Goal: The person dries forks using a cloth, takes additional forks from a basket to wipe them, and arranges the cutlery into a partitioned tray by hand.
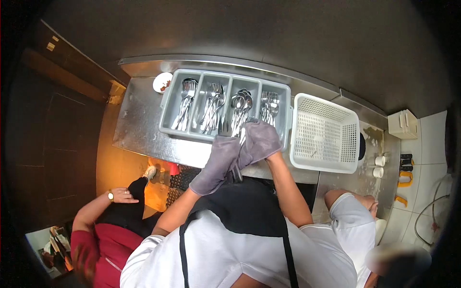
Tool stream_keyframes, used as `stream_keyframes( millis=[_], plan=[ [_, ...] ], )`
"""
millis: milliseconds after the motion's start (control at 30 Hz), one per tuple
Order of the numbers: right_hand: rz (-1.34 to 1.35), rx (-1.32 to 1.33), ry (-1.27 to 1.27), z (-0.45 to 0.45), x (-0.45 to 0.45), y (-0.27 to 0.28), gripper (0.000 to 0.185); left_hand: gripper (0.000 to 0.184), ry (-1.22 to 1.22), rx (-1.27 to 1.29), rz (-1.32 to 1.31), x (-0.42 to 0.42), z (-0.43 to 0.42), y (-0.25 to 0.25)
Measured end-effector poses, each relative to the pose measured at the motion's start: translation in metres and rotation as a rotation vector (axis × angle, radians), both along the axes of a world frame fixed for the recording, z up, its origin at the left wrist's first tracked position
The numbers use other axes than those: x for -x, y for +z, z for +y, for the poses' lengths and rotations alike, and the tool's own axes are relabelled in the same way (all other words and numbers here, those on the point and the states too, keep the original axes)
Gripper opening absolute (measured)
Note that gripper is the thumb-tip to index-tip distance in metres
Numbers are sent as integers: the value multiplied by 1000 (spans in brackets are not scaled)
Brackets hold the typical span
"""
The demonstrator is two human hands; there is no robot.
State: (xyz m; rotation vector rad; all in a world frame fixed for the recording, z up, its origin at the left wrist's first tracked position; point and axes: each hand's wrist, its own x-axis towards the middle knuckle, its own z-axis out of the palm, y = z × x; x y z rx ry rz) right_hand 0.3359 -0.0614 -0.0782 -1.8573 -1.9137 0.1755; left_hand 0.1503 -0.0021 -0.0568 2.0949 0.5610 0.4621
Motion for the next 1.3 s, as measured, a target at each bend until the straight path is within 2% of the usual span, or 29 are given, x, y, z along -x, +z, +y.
stream_keyframes(
  millis=[67,100,133,200,300,367,433,533,567,600,633,700,733,767,800,867,967,1033,1067,1100,1167,1233,1300],
  plan=[
    [-181,155,-151,4,9,-16,18,7,46,-102,76,3,-2,-6],
    [625,-161,-228,-3,21,-42,13,6,23,-243,131,6,-3,8],
    [586,-187,-199,-6,22,-66,13,7,1,-382,187,9,-4,16],
    [508,-244,-135,-4,27,-76,13,10,96,-366,204,10,-6,11],
    [1181,-365,-140,2,45,-64,14,14,140,-454,188,15,-3,2],
    [661,-378,69,6,24,-59,15,15,168,-502,139,18,-1,-9],
    [858,-498,89,9,32,-74,16,15,237,-505,72,21,-2,-23],
    [1666,-193,-126,9,14,-90,26,15,243,-504,70,26,-7,-21],
    [995,-346,-254,9,7,-102,23,14,208,-366,100,28,-8,-13],
    [313,-472,-345,14,9,-100,20,14,204,-425,104,30,-7,-9],
    [829,-459,-461,20,7,-97,19,14,193,-485,106,32,-4,-6],
    [636,-412,-376,22,19,-69,15,14,195,-579,72,33,-3,5],
    [132,-127,-363,20,31,-44,10,14,208,-556,85,34,-2,3],
    [-384,50,-269,18,43,-19,6,14,218,-531,93,33,-3,-3],
    [-682,170,-339,22,64,-19,2,14,220,-503,98,32,-3,-11],
    [-148,-143,-169,8,58,-30,3,16,182,-577,45,32,-2,-24],
    [474,-176,-488,8,39,-33,5,17,145,-578,-5,31,-3,-15],
    [-73,-52,-373,0,52,-17,8,16,34,-524,18,34,-3,12],
    [-345,20,-307,-1,59,-9,10,16,38,-508,-33,32,-1,-8],
    [-190,73,-310,-1,60,-21,16,16,40,-493,-84,31,0,-29],
    [-309,233,-250,-6,59,-36,19,18,-14,-586,-109,31,0,-19],
    [-176,123,-185,-22,43,-41,26,16,-78,-609,-132,34,3,-21],
    [635,35,-215,-29,15,-52,27,14,-161,-562,-152,41,6,-29]
  ],
)
